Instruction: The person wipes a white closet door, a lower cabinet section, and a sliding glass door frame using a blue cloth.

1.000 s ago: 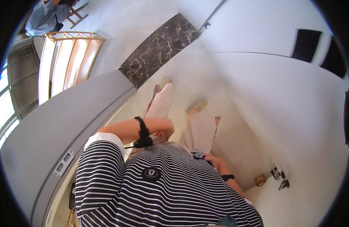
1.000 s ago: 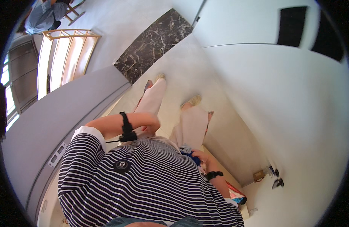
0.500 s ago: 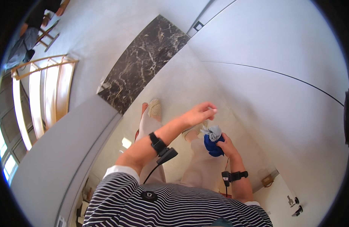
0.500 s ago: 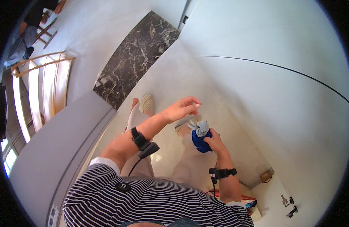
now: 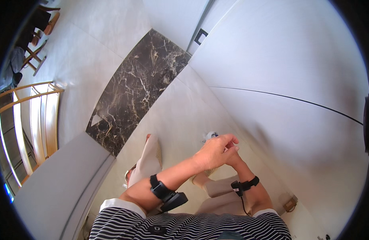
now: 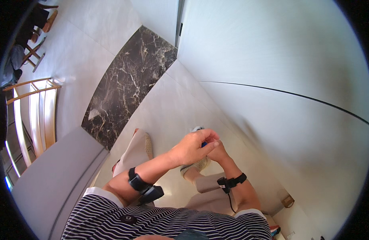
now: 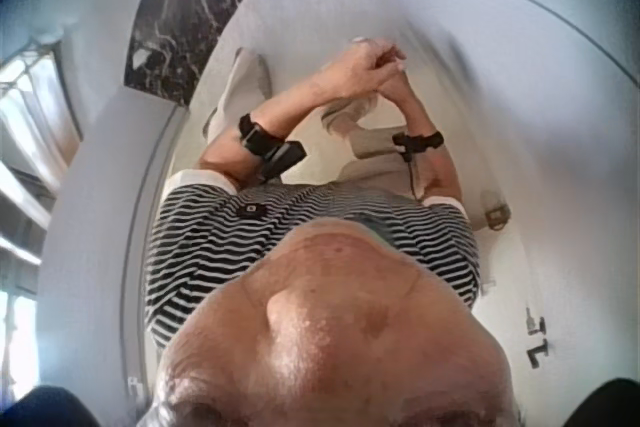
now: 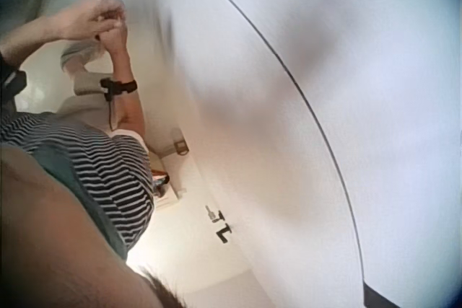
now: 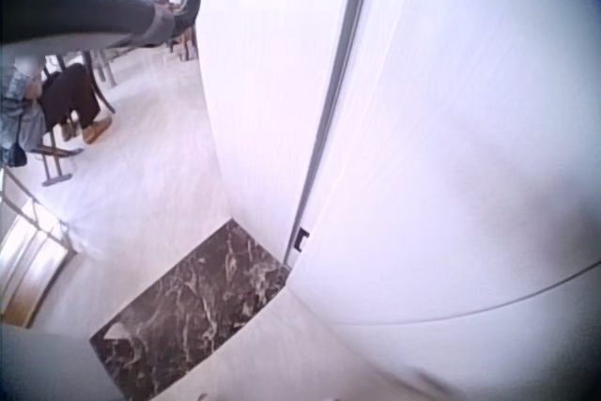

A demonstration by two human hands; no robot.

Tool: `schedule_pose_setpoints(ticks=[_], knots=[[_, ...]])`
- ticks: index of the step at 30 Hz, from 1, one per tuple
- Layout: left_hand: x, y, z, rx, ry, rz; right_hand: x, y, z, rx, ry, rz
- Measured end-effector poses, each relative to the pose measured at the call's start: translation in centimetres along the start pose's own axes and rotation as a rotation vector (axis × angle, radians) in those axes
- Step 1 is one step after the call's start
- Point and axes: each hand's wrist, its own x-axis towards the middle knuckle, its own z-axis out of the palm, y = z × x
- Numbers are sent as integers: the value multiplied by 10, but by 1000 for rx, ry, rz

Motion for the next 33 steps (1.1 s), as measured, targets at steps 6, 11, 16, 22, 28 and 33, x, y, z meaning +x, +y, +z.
schedule_pose_setpoints(ticks=[6,11,16,22,28,33], knots=[[7,12,-20,-23,46,126,71,31,-16,505,-237,-54],[15,-1,0,-225,-99,331,104,-28,-16,-520,162,-636],[-12,-28,31,-178,-317,411,84,-103,-11,-790,627,-1106],[-34,-21,15,-100,-362,715,29,-224,-33,-1291,1552,-1537],[-36,-6,8,-184,-275,780,122,-195,-5,-1512,1483,-1434],[-45,-4,12,-182,-262,878,244,-37,4,-1760,904,-1185]])
